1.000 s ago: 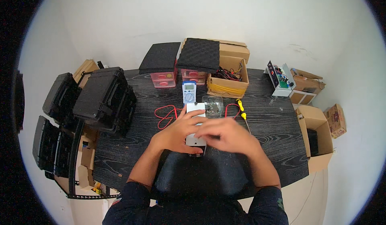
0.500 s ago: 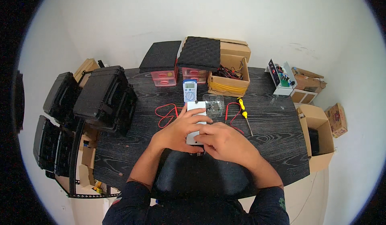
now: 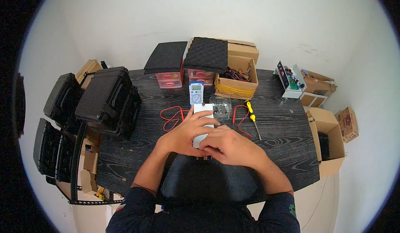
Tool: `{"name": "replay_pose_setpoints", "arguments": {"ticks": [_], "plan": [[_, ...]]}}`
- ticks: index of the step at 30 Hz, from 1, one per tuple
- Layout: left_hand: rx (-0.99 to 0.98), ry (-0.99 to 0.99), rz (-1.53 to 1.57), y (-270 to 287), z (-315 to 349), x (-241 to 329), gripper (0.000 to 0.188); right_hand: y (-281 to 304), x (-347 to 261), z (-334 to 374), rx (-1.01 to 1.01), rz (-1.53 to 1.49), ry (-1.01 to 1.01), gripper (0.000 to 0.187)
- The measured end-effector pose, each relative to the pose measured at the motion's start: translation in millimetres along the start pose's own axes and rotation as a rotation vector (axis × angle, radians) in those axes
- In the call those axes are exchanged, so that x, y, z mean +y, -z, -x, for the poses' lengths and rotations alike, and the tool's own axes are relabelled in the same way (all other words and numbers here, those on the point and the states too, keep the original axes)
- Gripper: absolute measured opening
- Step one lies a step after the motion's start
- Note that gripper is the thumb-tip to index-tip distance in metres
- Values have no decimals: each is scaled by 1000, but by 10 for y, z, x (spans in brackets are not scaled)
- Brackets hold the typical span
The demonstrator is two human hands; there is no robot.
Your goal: The person places a white metal casing over an exposed circuit board on a workbench. They then use a yellow-handled screwdriver to tighten screws into the casing, securing it to the internal components. The person rotates the device to access different screw locations and continues fastening the enclosure.
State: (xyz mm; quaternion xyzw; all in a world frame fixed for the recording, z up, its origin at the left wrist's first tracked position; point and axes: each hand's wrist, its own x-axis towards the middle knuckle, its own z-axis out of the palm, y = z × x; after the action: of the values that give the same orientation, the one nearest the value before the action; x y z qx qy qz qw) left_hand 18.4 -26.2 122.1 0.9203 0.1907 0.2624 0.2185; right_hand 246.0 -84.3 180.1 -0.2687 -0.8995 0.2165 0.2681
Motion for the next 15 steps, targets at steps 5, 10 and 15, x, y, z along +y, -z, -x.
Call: {"name": "replay_pose_setpoints", "arguments": {"ticks": [5, 10, 15], "plan": [[-13, 19, -8, 10, 6, 12, 74, 1, -40, -18, -7, 17, -34, 16], [-22, 14, 6, -17, 15, -42, 72, -42, -51, 11, 28, 116, 0, 17], [8, -2, 7, -14, 20, -19, 67, -17, 5, 47, 1, 32, -33, 18]]}}
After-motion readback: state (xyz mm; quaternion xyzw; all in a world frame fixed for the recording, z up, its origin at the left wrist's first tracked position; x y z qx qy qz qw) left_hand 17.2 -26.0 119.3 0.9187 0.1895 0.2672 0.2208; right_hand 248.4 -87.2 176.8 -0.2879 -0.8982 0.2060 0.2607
